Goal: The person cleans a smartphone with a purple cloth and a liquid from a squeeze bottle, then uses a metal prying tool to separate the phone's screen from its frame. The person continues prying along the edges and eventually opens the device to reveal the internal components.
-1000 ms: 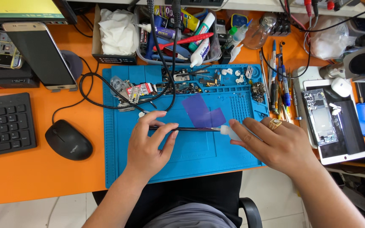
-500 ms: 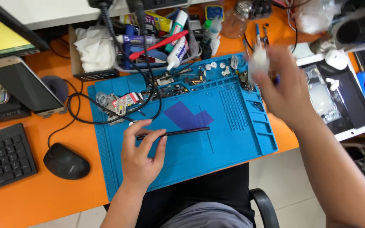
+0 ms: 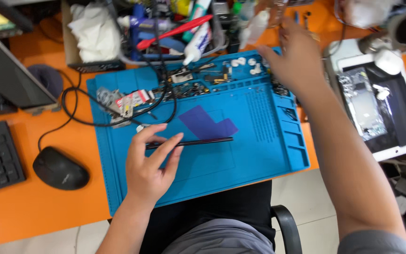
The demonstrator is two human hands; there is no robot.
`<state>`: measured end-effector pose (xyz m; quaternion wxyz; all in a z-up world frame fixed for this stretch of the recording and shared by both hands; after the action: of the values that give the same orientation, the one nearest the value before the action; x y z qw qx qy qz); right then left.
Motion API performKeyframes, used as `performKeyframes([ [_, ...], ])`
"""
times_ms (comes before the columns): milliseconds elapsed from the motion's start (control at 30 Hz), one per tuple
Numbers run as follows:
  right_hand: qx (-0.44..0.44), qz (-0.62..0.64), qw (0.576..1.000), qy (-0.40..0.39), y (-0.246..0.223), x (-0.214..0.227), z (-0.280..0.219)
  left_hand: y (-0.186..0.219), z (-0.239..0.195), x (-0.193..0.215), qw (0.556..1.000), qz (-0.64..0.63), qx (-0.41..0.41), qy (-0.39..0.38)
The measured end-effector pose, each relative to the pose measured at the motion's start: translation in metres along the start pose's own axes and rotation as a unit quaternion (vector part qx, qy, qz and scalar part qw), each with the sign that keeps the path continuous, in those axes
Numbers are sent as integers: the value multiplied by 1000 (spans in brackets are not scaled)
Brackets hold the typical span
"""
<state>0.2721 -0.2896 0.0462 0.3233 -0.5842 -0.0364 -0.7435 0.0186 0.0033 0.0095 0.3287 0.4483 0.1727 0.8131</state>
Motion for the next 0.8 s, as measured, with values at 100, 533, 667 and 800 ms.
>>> performKeyframes([
  [100,-164,106,980,-37,-73,54,-32,-3,-1,0,1000,-5,4,-9],
  [533,114,44,912,-391,-157,36,-49,-3,1,-1,1000,-14,-1,-21],
  [667,178,-72,874,-446,-157,34,-47,-3,-1,-7,999,0,-33,-7],
  [800,272,-71,856,-434,-156,26,-47,-5,-1,-9,999,-26,-28,0],
])
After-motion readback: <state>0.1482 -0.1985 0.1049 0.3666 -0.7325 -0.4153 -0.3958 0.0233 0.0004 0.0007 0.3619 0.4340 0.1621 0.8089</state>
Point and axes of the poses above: each hand's wrist, its own z-axis towards the middle knuckle, its own x-axis out of the back of the hand, y = z × x, the point moved 2 cm from there along z, towards the middle knuckle, and after that the axes turned 1 degree about -y, right-handed, at the moved point
